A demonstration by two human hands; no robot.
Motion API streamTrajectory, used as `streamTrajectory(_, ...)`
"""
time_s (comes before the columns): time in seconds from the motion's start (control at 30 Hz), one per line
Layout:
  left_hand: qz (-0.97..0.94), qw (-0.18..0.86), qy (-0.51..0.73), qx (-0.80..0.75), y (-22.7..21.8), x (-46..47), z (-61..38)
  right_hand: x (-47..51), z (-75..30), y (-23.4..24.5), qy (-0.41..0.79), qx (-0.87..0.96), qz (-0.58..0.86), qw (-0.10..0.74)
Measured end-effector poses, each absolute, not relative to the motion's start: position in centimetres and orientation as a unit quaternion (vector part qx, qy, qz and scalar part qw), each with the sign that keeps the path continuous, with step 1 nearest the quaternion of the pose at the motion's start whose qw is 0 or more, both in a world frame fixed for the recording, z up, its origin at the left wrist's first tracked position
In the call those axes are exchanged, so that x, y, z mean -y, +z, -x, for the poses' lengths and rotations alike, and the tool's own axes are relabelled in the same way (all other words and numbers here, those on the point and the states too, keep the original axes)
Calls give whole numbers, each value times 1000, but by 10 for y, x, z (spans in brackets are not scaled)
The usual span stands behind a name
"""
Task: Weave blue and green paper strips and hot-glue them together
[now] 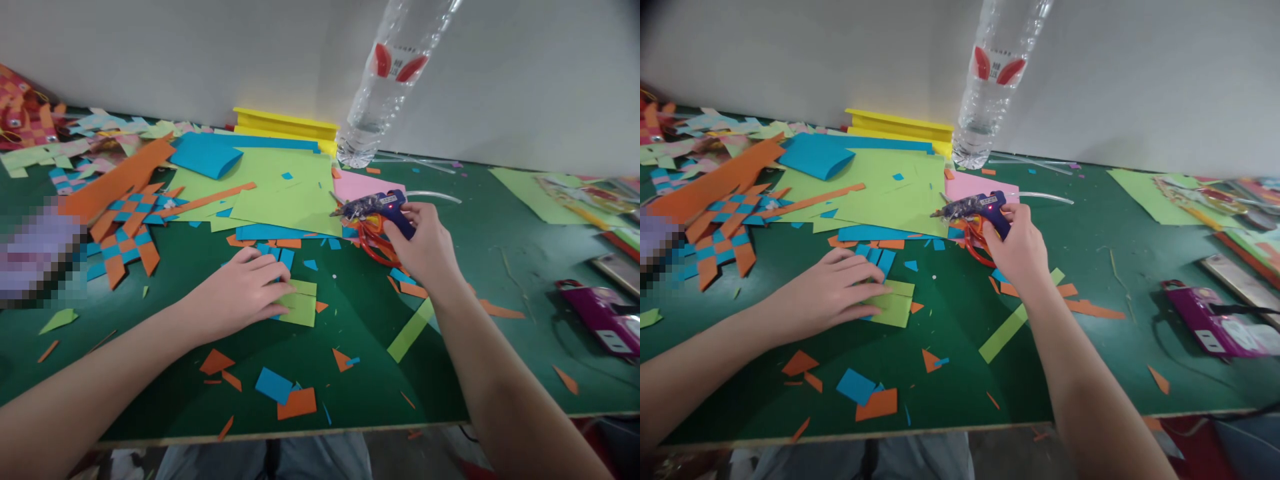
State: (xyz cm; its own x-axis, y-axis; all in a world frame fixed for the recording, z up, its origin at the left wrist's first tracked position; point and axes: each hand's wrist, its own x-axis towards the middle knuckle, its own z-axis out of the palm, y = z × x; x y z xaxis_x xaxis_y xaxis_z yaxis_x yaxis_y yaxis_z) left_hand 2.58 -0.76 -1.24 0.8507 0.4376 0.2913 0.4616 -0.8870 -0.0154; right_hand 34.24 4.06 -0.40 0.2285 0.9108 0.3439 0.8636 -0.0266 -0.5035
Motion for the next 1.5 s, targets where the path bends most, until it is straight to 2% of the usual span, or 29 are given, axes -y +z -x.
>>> streamTrajectory(1.5, 951, -72, -163, 251, -14, 7, -27, -40, -339, 1, 51, 613, 730, 298)
